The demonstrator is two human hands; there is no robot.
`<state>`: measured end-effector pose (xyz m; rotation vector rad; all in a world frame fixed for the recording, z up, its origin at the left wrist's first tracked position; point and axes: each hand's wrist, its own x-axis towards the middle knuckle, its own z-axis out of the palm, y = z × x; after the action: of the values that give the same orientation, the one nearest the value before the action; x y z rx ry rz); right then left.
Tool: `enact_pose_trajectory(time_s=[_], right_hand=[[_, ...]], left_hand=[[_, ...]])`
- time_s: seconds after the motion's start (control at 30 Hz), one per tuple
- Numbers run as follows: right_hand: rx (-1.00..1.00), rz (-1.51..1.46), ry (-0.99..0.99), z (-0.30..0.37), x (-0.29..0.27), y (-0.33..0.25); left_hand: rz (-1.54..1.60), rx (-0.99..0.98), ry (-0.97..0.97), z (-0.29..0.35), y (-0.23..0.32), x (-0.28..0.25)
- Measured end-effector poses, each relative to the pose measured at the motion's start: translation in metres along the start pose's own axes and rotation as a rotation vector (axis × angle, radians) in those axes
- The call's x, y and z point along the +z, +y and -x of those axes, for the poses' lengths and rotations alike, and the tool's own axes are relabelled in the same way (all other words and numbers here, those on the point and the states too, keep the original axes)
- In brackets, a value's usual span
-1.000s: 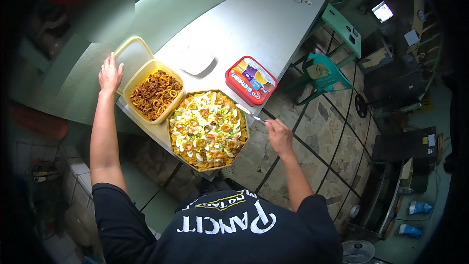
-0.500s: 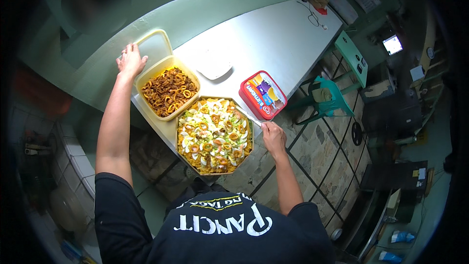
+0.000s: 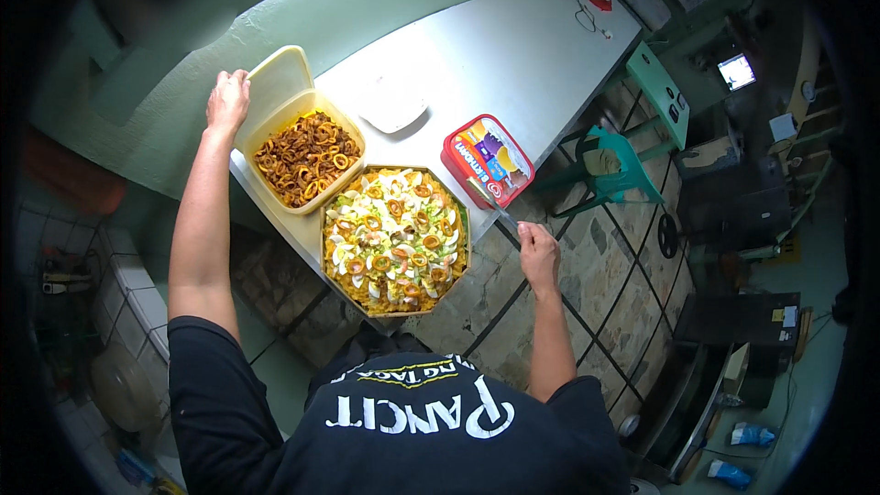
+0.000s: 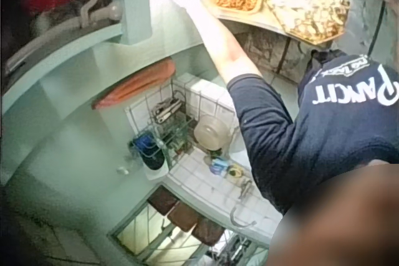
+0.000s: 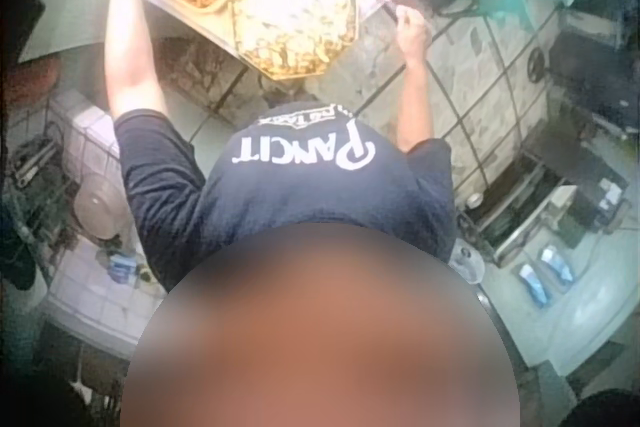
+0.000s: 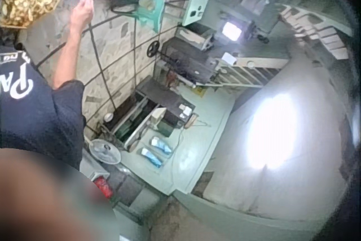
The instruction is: The person uses tongs to transfer sliced onions from a red container onto a large round dish already topped with shredded cabbage. Then they open a yellow container and add fried onion rings to the same dish, distributing them across the surface.
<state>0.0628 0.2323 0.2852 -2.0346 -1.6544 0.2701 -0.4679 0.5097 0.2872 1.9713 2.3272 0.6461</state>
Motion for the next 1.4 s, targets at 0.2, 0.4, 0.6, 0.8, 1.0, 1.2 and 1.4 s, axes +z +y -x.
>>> enact_pose_trajectory(time_s=[0.2,0.4,0.6,0.8,1.0,1.2,1.4], right_hand=[[0.024,-0.026,0.104,0.024,-0.031,0.030],[0.101,-0.129,0.108,0.026,-0.041,0.045],[0.003,-0.239,0.013,-0.015,-0.028,0.039],[-0.150,-0.346,-0.117,-0.072,-0.024,0.045],[-0.264,-0.424,-0.247,-0.124,-0.024,0.072],[-0.266,-0.469,-0.340,-0.161,-0.019,0.090],[-0.284,-0.512,-0.335,-0.187,-0.015,0.101]], left_hand=[[0.241,0.227,-0.023,0.061,0.036,-0.020],[0.142,0.439,-0.051,0.182,0.064,0.023],[0.149,0.420,0.005,0.206,0.064,0.048],[0.137,0.376,-0.006,0.208,0.085,0.062],[0.141,0.288,-0.026,0.201,0.106,0.075],[0.108,0.203,-0.104,0.216,0.108,0.071],[0.010,0.082,-0.186,0.225,0.099,0.060]])
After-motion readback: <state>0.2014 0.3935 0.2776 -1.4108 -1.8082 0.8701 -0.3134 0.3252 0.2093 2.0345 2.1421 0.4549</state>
